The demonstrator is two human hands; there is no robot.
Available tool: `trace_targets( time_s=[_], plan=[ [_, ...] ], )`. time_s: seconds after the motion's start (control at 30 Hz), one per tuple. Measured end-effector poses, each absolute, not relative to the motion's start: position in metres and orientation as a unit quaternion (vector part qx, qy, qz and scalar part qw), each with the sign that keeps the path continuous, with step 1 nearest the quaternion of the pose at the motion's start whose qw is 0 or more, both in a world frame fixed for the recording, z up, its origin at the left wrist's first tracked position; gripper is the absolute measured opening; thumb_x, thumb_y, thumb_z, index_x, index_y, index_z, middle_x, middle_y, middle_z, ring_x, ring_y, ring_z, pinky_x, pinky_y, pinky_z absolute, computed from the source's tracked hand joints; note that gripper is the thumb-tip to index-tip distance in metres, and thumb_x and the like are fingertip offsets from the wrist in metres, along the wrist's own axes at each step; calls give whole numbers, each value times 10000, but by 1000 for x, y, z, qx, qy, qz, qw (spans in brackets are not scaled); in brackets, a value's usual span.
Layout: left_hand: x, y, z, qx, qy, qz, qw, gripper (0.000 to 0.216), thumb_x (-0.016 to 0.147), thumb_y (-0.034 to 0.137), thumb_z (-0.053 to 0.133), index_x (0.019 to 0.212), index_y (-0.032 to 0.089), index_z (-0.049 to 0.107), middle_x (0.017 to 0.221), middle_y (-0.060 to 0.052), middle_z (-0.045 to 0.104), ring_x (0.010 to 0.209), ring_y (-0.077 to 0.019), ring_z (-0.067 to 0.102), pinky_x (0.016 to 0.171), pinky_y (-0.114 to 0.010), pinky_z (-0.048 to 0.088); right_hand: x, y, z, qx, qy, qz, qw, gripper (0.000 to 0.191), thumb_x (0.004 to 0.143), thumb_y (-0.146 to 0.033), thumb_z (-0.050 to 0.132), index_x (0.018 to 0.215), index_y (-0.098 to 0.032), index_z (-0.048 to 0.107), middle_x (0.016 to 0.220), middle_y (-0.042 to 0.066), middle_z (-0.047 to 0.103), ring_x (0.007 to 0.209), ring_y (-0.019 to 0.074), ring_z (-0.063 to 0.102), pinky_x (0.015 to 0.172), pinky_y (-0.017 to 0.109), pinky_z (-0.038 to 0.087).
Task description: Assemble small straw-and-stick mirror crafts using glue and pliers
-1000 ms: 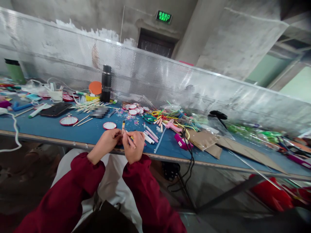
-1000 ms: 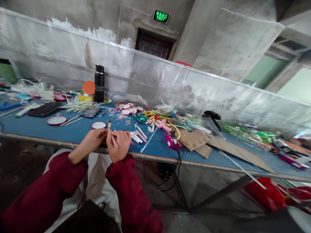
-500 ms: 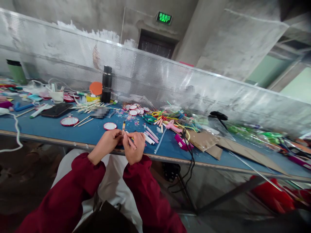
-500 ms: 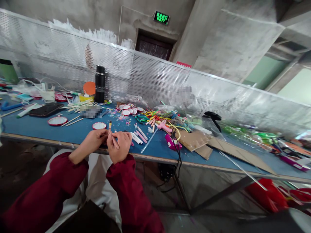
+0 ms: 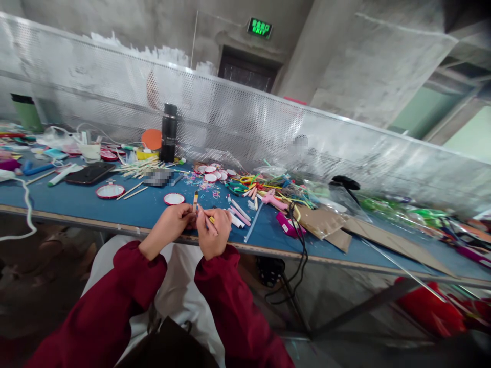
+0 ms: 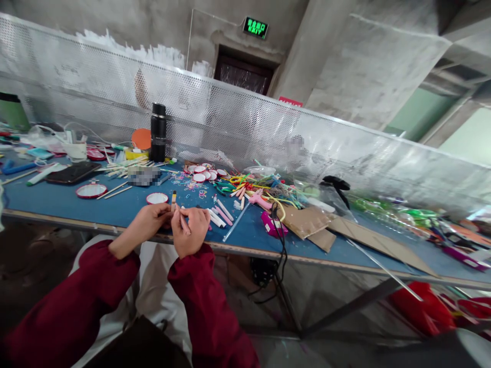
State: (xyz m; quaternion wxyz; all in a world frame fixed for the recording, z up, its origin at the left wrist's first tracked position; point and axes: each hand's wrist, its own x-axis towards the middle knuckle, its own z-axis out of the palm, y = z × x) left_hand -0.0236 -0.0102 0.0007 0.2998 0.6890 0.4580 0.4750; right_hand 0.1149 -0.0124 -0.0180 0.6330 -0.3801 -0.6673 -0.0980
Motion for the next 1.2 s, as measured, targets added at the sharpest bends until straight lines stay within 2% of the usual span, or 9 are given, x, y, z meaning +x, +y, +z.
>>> trace_targets(
  time_s=[0.33,0.57,0.87,1.2],
  plan=[
    [-25,-7,-3,690,457,475,299,196,816,318,506,721,179,607,694,-11,661,600,-145,579,555,-226,452,116,-13,-18,-371,-676,-97,629,161,926,-269,595,778,-214,566,729,-3,661,725,160,612,838,359,408],
    [-25,-7,-2,698,469,475,259,221,817,338,507,670,189,576,651,-8,636,605,-150,549,554,-228,437,114,-14,-15,-361,-685,-99,624,163,913,-262,622,773,-216,553,715,-18,667,705,153,612,847,357,404],
    [-25,-9,-1,696,464,472,278,209,827,316,500,728,175,617,675,-7,657,580,-136,551,541,-220,428,115,-13,-19,-384,-657,-108,639,165,917,-264,607,769,-212,553,712,-8,652,704,158,600,859,363,407],
    [-25,-8,0,693,473,473,270,237,818,357,511,681,179,588,672,-14,649,644,-160,573,591,-241,464,114,-14,-16,-364,-681,-107,627,161,907,-243,623,767,-214,549,709,-17,660,703,154,599,862,361,404]
  ],
)
